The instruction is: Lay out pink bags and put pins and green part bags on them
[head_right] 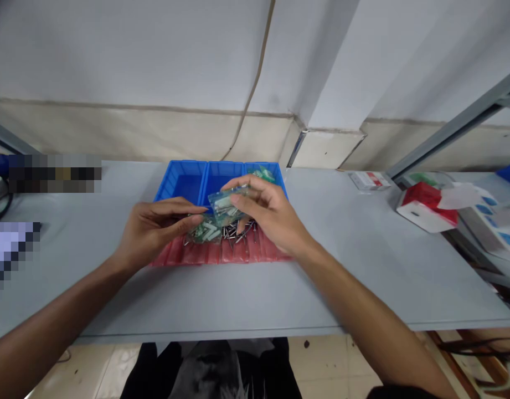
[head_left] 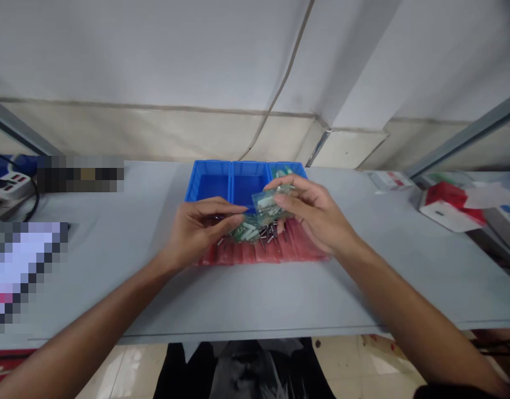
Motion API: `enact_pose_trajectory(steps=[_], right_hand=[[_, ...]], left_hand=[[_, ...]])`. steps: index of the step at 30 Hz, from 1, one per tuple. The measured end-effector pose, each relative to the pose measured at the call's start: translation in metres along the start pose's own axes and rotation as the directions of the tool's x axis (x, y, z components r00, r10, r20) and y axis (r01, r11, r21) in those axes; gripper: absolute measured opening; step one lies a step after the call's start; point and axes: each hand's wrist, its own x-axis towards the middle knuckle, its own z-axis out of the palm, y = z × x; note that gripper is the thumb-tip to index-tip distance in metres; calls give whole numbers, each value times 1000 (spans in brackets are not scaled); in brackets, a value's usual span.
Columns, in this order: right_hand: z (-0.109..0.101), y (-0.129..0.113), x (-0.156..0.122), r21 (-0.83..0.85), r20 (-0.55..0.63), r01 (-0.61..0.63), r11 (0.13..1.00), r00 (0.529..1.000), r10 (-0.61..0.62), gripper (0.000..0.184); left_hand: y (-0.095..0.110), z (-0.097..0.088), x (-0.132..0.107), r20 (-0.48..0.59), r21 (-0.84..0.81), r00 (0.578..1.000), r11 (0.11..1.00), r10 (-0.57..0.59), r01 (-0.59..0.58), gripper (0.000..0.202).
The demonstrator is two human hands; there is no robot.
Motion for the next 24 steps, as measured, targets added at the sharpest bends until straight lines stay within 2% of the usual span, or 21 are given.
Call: enact_pose_trajectory(steps=[3,7,10,17,24], right_hand=[[5,10,-6,67,-41,34,997,999,-31,17],[5,17,-10,7,-197,113,994,974,-109,13],[3,20,-12,24,-259,125,992,959,-114,10],[0,22,-13,96,-277,172,980,951,-140,29],[6,26,-20,160,-269,120,980,960,-74,40]], left_hand=[[1,4,-2,3,-6,1000,1000,-4,4,13],[1,4,-3,8,17,1000,1000,-4,4,14],[2,5,-3,8,11,1000,1000,-8,7,14],[2,4,-3,-10,-21,998,998,-65,65,11],[6,5,-4,-15,-12,996,996,-85,85,13]])
